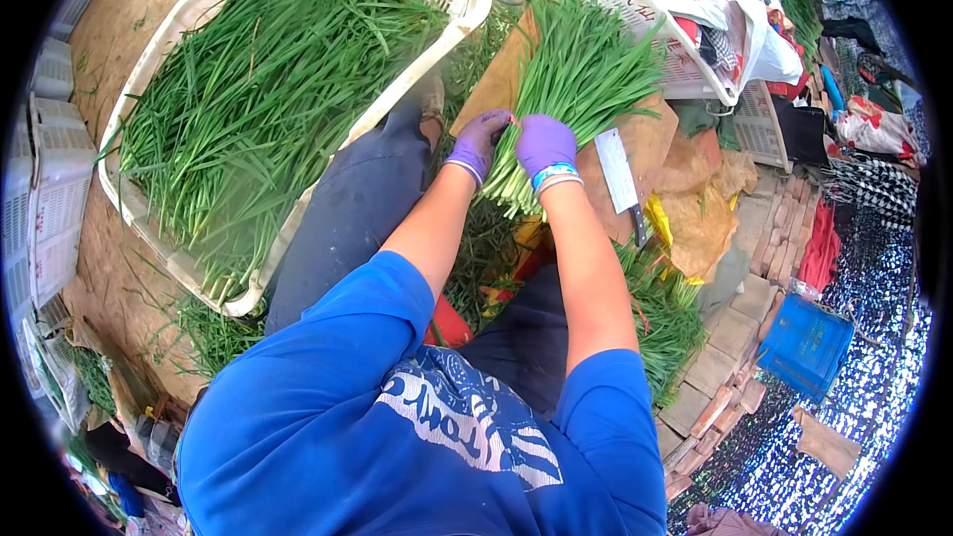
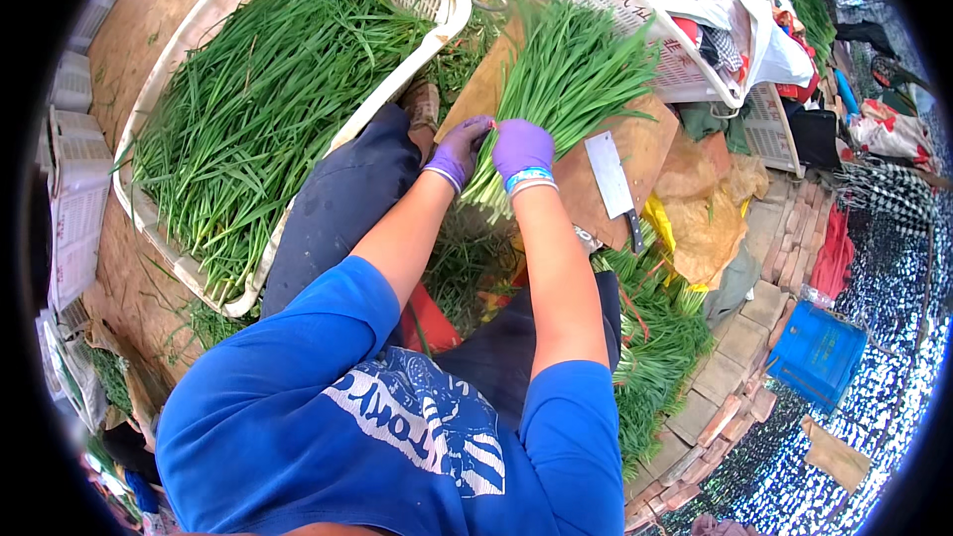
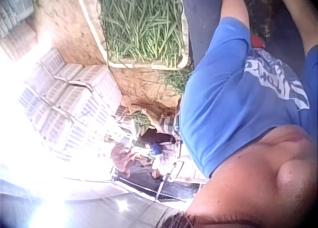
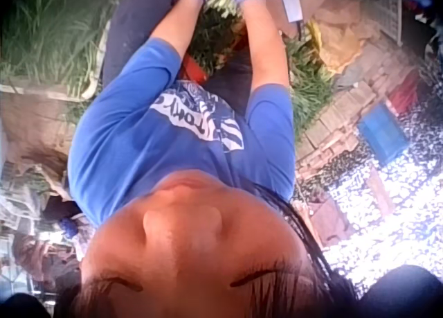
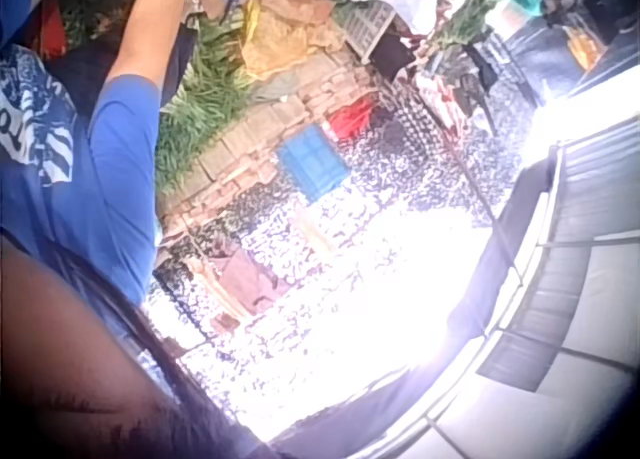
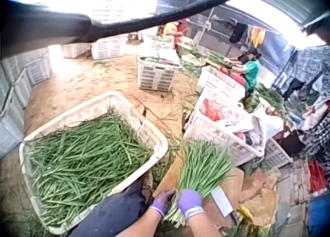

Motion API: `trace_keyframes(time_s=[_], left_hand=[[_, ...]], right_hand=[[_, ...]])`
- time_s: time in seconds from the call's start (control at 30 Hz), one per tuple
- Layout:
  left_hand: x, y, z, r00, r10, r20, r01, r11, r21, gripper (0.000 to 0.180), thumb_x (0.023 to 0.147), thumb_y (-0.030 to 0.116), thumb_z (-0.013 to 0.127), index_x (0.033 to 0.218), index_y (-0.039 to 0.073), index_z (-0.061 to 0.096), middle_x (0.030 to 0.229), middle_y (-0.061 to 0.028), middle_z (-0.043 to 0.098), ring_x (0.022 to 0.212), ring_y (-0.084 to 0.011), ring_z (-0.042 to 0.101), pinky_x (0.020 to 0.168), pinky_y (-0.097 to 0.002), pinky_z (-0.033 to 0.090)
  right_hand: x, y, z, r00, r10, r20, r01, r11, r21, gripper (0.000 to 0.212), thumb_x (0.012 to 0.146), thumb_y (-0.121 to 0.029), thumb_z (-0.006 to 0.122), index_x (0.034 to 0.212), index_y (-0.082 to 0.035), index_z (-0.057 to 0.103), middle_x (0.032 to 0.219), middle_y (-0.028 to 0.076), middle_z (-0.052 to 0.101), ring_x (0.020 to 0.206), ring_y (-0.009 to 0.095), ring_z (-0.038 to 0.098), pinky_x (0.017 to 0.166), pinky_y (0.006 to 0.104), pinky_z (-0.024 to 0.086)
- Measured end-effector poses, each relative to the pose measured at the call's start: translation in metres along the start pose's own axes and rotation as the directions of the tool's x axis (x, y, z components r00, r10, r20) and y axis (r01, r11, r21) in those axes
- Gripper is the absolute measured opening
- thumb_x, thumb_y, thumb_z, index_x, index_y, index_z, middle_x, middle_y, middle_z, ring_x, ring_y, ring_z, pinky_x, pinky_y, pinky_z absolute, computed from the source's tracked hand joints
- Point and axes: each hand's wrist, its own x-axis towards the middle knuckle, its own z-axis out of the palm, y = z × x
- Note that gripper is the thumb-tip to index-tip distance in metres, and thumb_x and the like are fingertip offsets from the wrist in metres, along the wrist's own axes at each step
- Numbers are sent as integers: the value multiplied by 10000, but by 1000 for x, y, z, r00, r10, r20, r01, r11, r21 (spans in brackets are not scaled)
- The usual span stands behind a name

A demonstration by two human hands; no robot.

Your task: The person sorts through green chives, gathers them into bundles, ties each bundle with a red band, and uses a knife to trim the ends of the stalks on a wooden board.

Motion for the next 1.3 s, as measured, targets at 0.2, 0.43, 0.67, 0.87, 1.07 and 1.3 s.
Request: trace_keyframes(time_s=[0.2,0.43,0.67,0.87,1.07,1.3], left_hand=[[-4,8,8,1000,-19,-1,19,999,44,350,805,67,532,1145,7,473,1074,-32,533,954,-122,508,873,-229,376],[2,3,-1,997,-46,66,45,999,16,319,792,73,542,1099,-6,511,980,-55,571,899,-143,535,833,-247,409],[-4,6,3,996,-20,88,18,1000,25,336,782,73,554,1099,-29,510,1025,-71,572,956,-144,518,897,-242,360],[-7,8,12,992,56,110,-76,981,181,341,786,49,540,1108,-55,500,1035,-99,566,922,-149,533,861,-257,400],[-6,7,18,999,51,-4,-50,995,89,294,768,-37,514,1060,-63,536,941,-93,591,837,-148,551,803,-242,431],[-11,12,27,1000,-27,-11,28,991,132,316,784,-32,519,1099,-11,531,1003,-91,579,864,-168,557,814,-272,448]], right_hand=[[5,13,2,994,-61,91,67,996,-65,175,735,-160,479,760,-84,635,759,153,605,732,328,592,648,416,470],[10,2,-8,990,-24,139,33,997,-64,173,736,-173,492,774,-84,636,777,153,610,756,328,591,669,414,467],[10,-5,-6,988,-15,151,22,999,-43,185,739,-190,493,789,-96,644,795,146,617,762,318,597,658,417,466],[4,2,-3,993,-51,105,56,998,-39,201,738,-195,477,792,-103,647,795,135,619,764,311,598,661,410,467],[-27,19,1,974,28,-224,62,921,385,237,751,-156,543,960,-59,596,846,136,608,785,277,578,706,361,454],[-46,53,-2,856,466,-225,-166,659,734,351,732,-95,600,1072,-20,552,830,119,607,719,220,580,675,316,457]])
